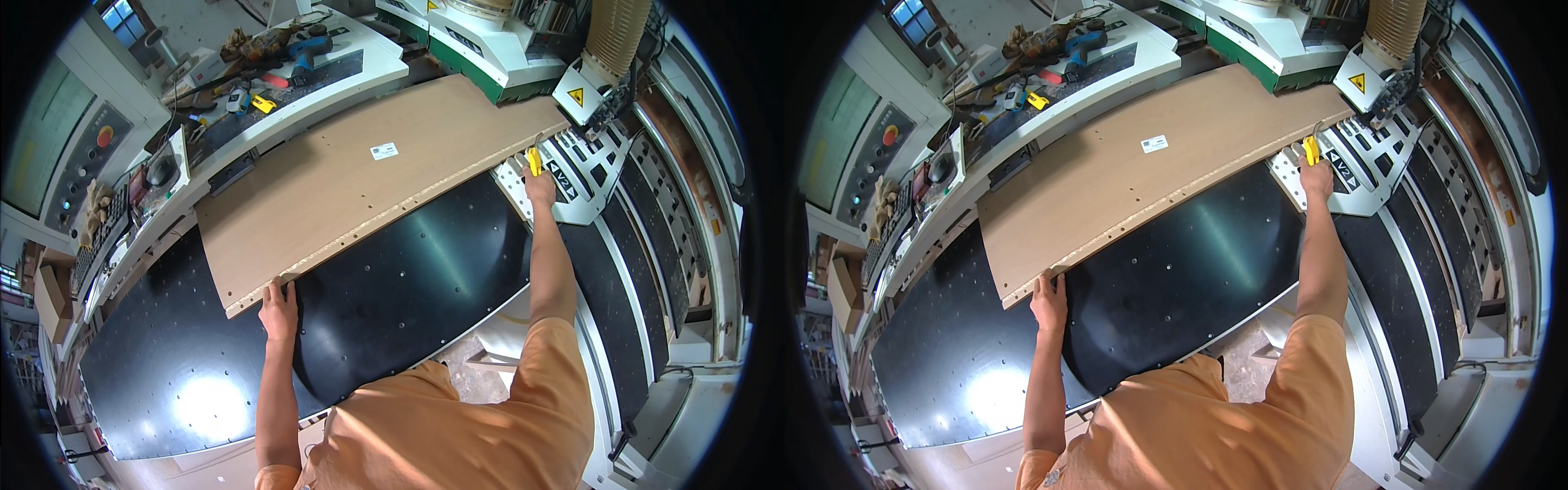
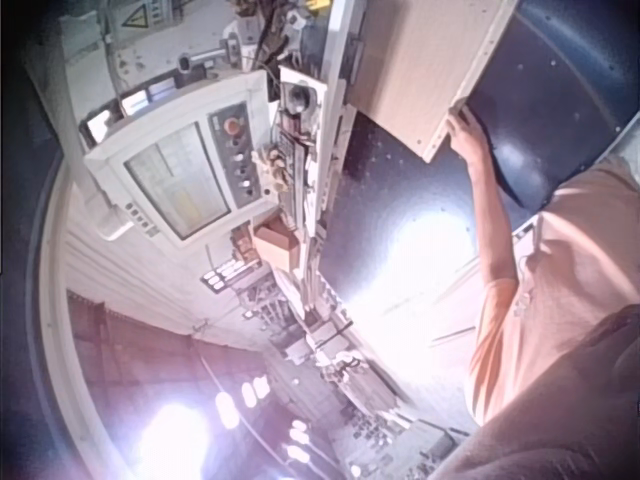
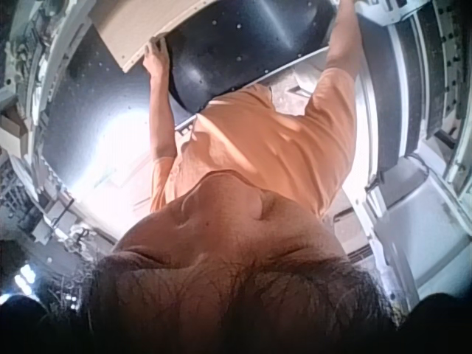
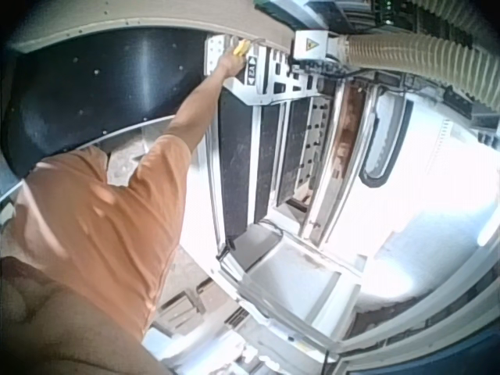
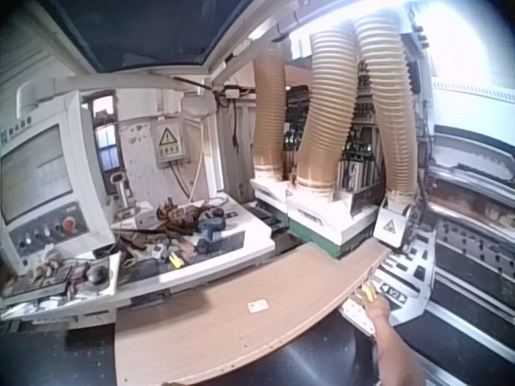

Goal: The person picks up large flat wood panels from the floor, places them on a machine table, and then removes them to stack them elsewhere. The person uses a barcode scanner and a yellow tool during the process.

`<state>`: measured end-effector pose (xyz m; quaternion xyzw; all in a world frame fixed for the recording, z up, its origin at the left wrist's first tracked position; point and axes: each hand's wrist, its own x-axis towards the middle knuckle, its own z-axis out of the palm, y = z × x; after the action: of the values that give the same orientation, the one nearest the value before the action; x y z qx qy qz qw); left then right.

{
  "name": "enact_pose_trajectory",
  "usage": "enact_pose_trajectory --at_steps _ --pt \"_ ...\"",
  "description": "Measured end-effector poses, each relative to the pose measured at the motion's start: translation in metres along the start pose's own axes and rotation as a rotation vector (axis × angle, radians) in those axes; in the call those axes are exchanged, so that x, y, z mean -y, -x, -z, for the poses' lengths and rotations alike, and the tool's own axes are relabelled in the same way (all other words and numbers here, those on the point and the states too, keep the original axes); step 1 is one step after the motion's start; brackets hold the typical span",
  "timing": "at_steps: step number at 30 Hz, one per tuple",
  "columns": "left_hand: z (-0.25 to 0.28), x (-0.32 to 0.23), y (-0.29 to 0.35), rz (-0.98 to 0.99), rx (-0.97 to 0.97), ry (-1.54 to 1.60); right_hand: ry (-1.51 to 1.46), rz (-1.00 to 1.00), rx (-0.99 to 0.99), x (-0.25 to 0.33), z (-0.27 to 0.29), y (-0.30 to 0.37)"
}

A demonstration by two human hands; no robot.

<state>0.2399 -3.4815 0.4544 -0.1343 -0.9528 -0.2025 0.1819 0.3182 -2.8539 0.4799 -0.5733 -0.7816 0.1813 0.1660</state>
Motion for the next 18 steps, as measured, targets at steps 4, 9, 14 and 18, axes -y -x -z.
enact_pose_trajectory --at_steps 4,9,14,18 --pt "0.001 0.004 0.001 0.000 -0.005 0.009 0.016 -0.020 0.008 0.002 0.000 0.002" --pt "0.003 0.007 0.001 -0.007 -0.020 -0.004 -0.109 -0.069 0.020 0.000 0.001 0.006" --pt "0.008 0.010 0.001 -0.056 -0.071 0.002 -0.091 0.150 -0.207 -0.006 0.021 0.029" --pt "0.010 0.012 0.004 -0.002 -0.025 0.045 -0.668 0.131 0.240 -0.008 0.064 0.107"
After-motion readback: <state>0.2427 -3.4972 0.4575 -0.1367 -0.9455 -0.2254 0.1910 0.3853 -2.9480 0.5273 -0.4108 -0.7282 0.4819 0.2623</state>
